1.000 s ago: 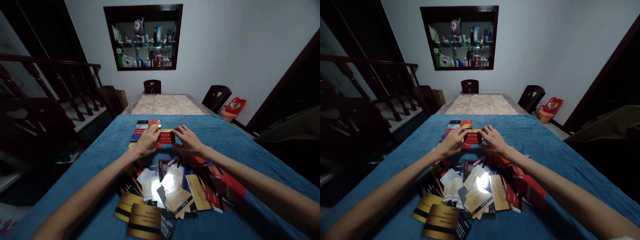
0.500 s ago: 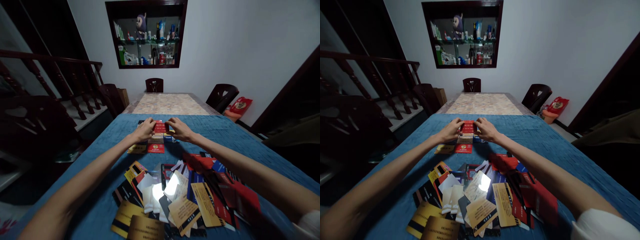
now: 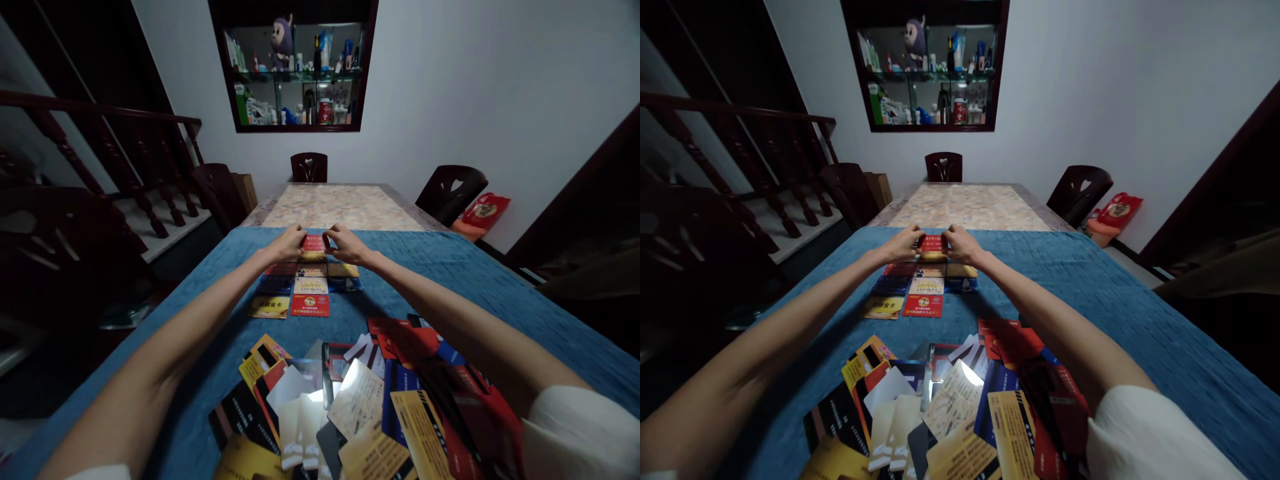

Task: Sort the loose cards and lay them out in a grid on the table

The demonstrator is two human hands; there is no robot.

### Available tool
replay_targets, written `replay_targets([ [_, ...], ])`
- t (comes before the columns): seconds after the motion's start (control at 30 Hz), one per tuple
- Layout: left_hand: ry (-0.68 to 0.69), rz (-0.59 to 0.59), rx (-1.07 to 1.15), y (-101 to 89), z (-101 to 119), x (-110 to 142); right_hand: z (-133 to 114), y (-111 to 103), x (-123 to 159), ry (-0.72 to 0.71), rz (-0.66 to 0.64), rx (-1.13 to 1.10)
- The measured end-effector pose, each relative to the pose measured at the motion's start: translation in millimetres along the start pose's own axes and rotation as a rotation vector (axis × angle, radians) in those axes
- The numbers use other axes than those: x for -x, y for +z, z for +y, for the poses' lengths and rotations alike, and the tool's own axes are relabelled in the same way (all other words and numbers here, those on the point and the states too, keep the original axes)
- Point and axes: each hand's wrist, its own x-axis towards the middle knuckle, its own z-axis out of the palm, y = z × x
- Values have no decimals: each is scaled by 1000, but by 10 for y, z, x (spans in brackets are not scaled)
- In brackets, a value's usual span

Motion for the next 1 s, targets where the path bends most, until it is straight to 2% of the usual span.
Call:
replay_targets([
  [0.27, -65, -28, 27, 191, -175, -263, 173, 204, -254, 59, -45, -1],
  [0.57, -101, -74, 8, 376, -336, -430, 270, 399, -406, 105, -109, -1],
  [0.77, -111, -139, -30, 477, -367, -510, 332, 529, -474, 148, -144, 0],
  [1.0, -118, -195, -41, 508, -363, -588, 376, 550, -526, 187, -211, -40],
])
